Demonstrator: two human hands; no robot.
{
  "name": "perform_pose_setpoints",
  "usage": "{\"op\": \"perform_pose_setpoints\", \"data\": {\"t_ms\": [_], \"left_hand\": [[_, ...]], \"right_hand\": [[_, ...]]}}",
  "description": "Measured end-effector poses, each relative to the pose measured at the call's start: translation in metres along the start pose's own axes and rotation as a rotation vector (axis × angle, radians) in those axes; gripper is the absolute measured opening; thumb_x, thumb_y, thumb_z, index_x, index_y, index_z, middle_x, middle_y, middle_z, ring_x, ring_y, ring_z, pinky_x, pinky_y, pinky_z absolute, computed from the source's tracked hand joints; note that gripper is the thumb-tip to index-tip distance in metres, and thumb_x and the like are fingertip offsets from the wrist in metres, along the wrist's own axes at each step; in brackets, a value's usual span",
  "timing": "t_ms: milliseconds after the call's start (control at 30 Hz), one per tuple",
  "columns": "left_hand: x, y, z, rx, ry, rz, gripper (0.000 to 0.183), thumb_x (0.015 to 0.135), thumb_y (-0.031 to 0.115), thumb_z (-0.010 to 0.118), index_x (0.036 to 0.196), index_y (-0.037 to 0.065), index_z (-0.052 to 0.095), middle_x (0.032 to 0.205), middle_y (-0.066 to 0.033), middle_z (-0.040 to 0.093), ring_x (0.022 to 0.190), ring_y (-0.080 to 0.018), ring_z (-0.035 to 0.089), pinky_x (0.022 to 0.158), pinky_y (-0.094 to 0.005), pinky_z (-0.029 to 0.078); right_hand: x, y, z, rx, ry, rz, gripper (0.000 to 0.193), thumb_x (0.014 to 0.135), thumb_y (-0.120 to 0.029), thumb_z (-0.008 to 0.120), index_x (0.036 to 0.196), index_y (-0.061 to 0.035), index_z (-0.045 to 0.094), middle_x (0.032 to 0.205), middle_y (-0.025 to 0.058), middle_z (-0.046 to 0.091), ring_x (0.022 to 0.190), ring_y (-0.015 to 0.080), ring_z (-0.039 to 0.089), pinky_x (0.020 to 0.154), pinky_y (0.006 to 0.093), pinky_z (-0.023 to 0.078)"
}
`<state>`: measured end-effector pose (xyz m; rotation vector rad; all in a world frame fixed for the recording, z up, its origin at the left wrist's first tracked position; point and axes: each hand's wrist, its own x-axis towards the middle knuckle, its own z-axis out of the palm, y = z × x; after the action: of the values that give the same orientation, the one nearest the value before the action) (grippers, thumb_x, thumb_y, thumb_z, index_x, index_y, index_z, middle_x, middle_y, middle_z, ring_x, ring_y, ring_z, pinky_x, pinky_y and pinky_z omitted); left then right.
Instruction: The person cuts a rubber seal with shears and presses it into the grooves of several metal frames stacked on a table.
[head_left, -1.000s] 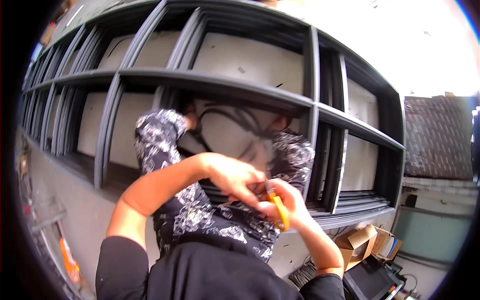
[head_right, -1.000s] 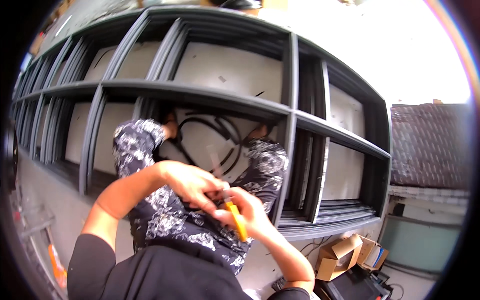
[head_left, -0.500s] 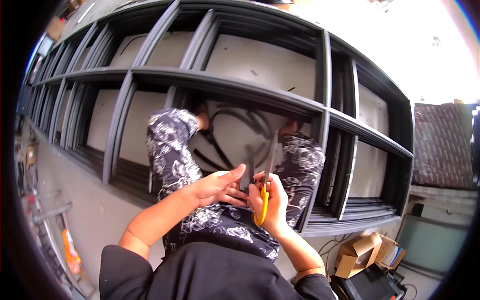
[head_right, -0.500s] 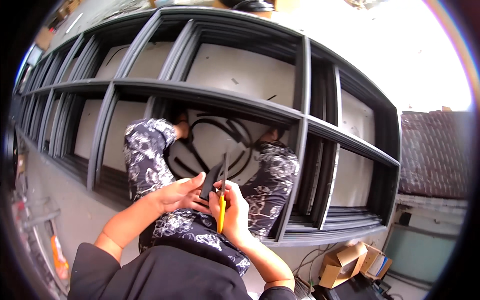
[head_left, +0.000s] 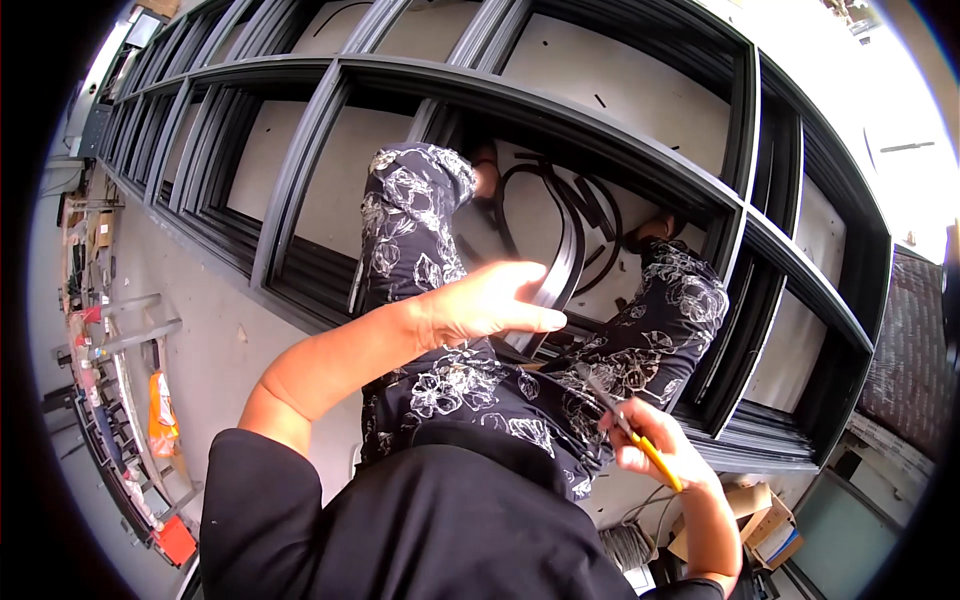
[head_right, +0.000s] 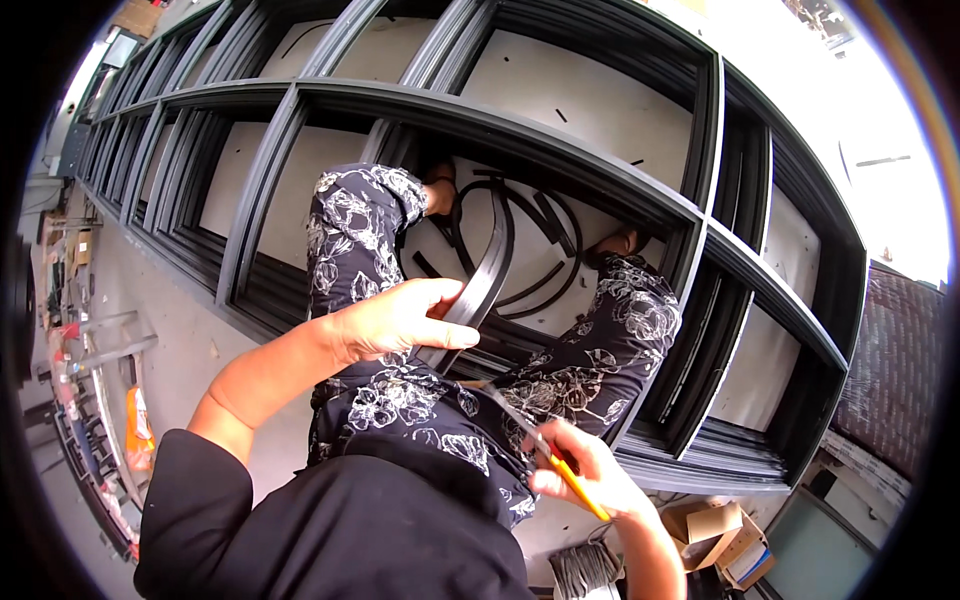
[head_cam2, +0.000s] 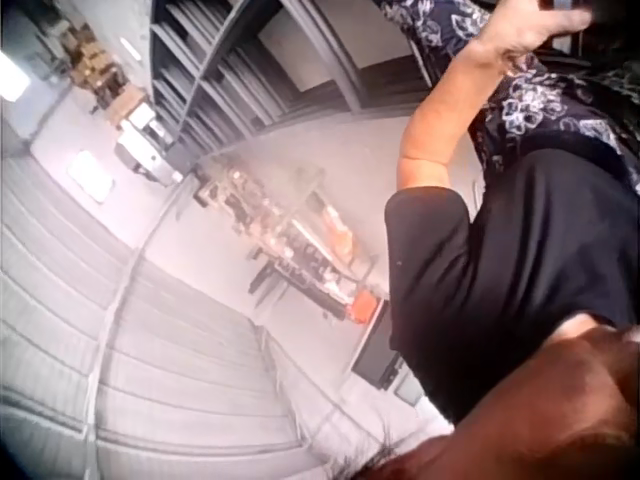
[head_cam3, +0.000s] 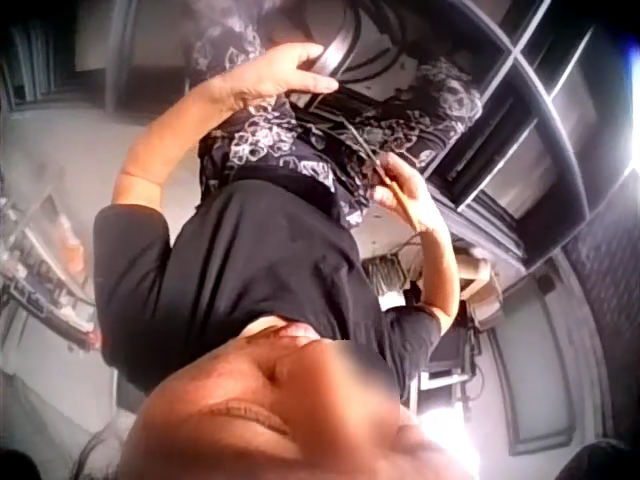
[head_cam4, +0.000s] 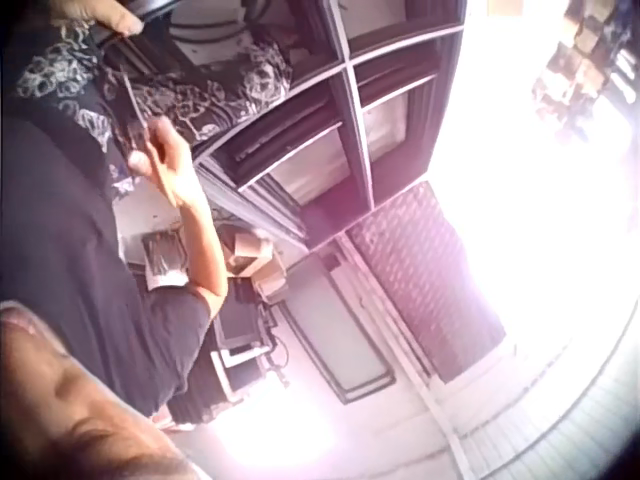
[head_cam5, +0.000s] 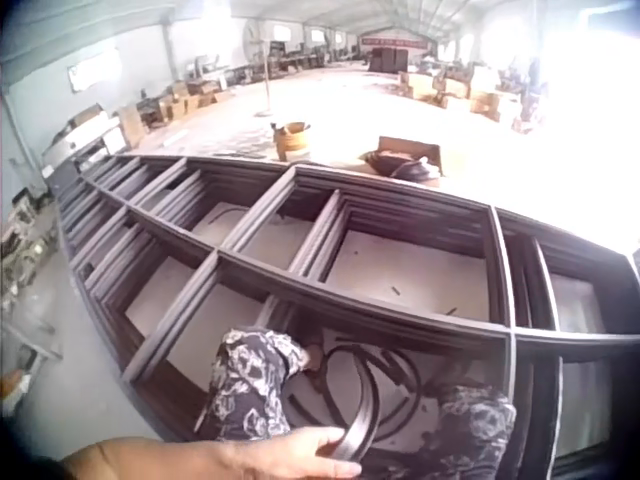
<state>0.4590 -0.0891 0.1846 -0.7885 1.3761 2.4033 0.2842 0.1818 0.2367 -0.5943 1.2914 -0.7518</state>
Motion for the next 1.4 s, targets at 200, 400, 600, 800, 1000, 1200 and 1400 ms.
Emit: {"op": "perform_pose_setpoints", "data": {"t_ms": [200,400,600,800,1000,1200,1400], "left_hand": [[-0.002,0.008,0.003,0.098,-0.019,0.083,0.033,0.089,0.011,0.075,0.116,-0.001,0.060,0.101,0.0006,0.063,0.093,-0.0060,0.055,0.085,-0.0241,0.047],[-0.007,0.015,0.014,0.191,-0.037,0.078,0.034,0.089,0.013,0.075,0.115,-0.002,0.060,0.100,0.0000,0.064,0.090,-0.0060,0.054,0.082,-0.0243,0.047],[-0.003,0.009,0.015,0.052,-0.095,0.045,0.038,0.089,0.012,0.075,0.120,-0.002,0.059,0.104,-0.0001,0.065,0.094,-0.0065,0.056,0.085,-0.0250,0.047],[0.003,0.006,0.013,-0.037,-0.130,0.004,0.035,0.089,0.009,0.074,0.119,-0.002,0.061,0.104,0.0008,0.065,0.094,-0.0049,0.057,0.085,-0.0232,0.048],[0.006,0.000,0.009,-0.080,-0.170,-0.071,0.030,0.089,0.008,0.073,0.115,-0.001,0.063,0.100,0.0012,0.067,0.091,-0.0046,0.060,0.083,-0.0225,0.050],[0.009,-0.001,0.009,-0.253,-0.223,-0.147,0.024,0.090,0.017,0.075,0.105,0.002,0.063,0.093,-0.0002,0.066,0.085,-0.0069,0.061,0.080,-0.0230,0.051],[0.015,-0.003,0.011,-0.225,-0.180,-0.094,0.024,0.091,0.020,0.075,0.103,0.004,0.063,0.091,-0.0003,0.065,0.085,-0.0072,0.060,0.080,-0.0235,0.050]], "right_hand": [[0.014,-0.008,-0.002,-0.141,-0.077,0.136,0.060,0.078,-0.044,0.084,0.114,-0.0010,0.064,0.077,0.0002,0.052,0.071,0.0098,0.046,0.065,0.0271,0.043],[0.030,-0.018,-0.005,-0.166,-0.103,0.154,0.053,0.079,-0.042,0.084,0.110,-0.0027,0.067,0.071,0.0003,0.054,0.067,0.0089,0.049,0.062,0.0264,0.044],[0.030,-0.023,-0.008,-0.239,-0.082,0.144,0.051,0.079,-0.045,0.083,0.103,-0.0030,0.069,0.065,0.0014,0.056,0.061,0.0090,0.049,0.058,0.0267,0.044],[0.026,-0.029,-0.006,-0.267,-0.037,0.133,0.050,0.077,-0.046,0.084,0.098,-0.0022,0.070,0.065,0.0025,0.059,0.061,0.0088,0.051,0.057,0.0272,0.044],[0.024,-0.029,-0.004,-0.381,-0.015,0.109,0.049,0.075,-0.044,0.085,0.094,-0.0021,0.070,0.064,0.0044,0.060,0.059,0.0114,0.053,0.057,0.0289,0.046],[0.025,-0.008,-0.002,-0.626,0.039,-0.114,0.052,0.071,-0.048,0.085,0.092,-0.0029,0.070,0.061,0.0074,0.060,0.053,0.0205,0.057,0.055,0.0322,0.047],[0.015,0.006,-0.018,-0.347,0.099,0.027,0.032,0.081,-0.031,0.082,0.093,-0.0051,0.068,0.061,0.0005,0.056,0.053,0.0099,0.055,0.049,0.0291,0.044]]}}
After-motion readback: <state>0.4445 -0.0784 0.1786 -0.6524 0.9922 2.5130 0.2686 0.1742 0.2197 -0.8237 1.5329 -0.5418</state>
